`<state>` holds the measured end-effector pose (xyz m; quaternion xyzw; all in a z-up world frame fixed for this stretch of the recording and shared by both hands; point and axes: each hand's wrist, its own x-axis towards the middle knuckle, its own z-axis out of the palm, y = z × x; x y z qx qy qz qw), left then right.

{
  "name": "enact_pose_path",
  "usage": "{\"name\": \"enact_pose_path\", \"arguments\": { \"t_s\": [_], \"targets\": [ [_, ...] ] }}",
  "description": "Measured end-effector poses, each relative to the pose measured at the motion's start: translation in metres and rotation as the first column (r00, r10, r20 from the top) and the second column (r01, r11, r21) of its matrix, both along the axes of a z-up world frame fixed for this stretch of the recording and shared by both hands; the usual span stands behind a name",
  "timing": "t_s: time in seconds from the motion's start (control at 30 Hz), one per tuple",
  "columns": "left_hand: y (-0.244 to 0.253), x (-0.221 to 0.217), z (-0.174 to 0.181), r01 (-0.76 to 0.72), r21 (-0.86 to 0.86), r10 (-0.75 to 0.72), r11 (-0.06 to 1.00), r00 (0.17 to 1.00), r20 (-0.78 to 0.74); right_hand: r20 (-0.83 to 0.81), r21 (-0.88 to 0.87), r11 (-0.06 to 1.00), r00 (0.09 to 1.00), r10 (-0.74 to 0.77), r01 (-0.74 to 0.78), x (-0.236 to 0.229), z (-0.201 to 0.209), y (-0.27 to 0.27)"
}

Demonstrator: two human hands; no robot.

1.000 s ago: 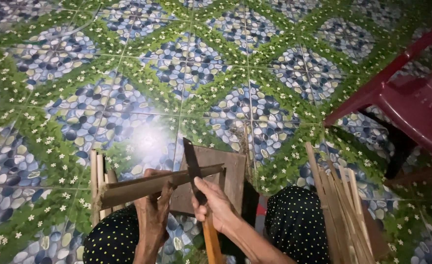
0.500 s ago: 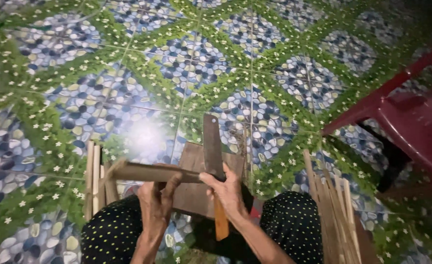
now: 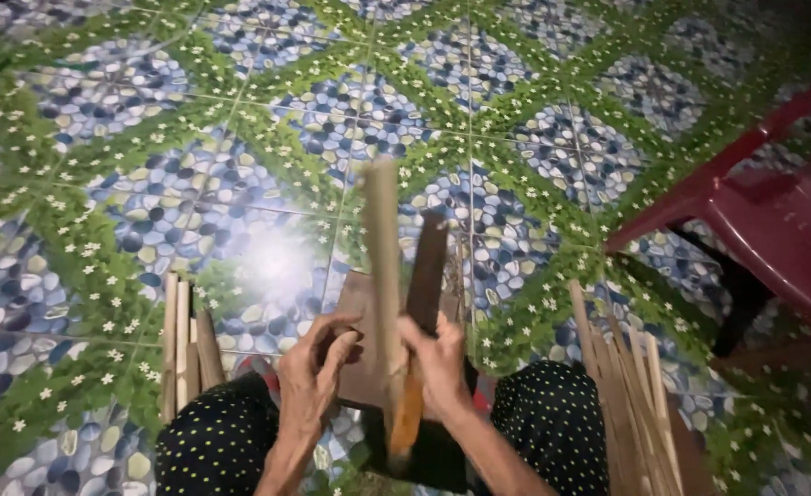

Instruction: The person is using a large knife to shave and split thin strips of bamboo against a wooden block on the floor.

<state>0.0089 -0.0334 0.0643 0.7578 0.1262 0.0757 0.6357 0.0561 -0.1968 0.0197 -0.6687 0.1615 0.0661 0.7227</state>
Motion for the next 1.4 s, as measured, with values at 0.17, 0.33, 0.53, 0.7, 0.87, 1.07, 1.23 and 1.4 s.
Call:
{"name": "enact_pose_path", "arguments": {
  "t_s": [0.17,0.33,0.53,0.7,0.87,1.07,1.23,1.4],
  "targets": [
    [0.009,0.001,-0.024,0.204,0.331,-0.213,0.921,0.977,-0.009,-0.186,0.362,0.912,0.974,-0.133,0.194,0.023,0.016,-0.024],
    [0.0,-0.007,-0.018,0.436,0.415,-0.483,0.799,0.875,0.01,-0.334,0.491,0.804,0.925,-0.182,0.336,0.047,-0.017,-0.042],
    [-0.017,-0.011,0.018,0.606,0.367,-0.576,0.706,0.793,-0.2,-0.409,0.5,0.772,0.893,-0.188,0.392,0.052,-0.03,-0.043],
    [-0.017,-0.023,0.005,0.686,0.202,-0.659,0.699,0.727,-0.191,-0.435,0.41,0.831,0.882,-0.184,0.375,0.045,-0.021,-0.037],
    [-0.028,-0.028,-0.003,0.446,0.333,-0.545,0.831,0.771,0.329,-0.405,0.357,0.885,0.903,-0.142,0.299,0.037,-0.029,-0.031],
    [0.008,-0.003,-0.083,0.178,-0.094,-0.159,0.98,0.97,0.186,-0.345,0.395,0.913,0.937,0.047,0.1,0.025,-0.013,-0.02],
    [0.02,-0.006,-0.054,0.254,-0.377,-0.123,0.891,0.933,0.339,-0.323,0.356,0.934,0.942,0.096,0.027,0.018,-0.047,-0.017],
    [0.026,-0.008,-0.039,0.153,-0.447,-0.067,0.881,0.977,0.203,-0.252,0.292,0.955,0.958,0.134,-0.056,0.023,-0.097,-0.029]
  ]
}}
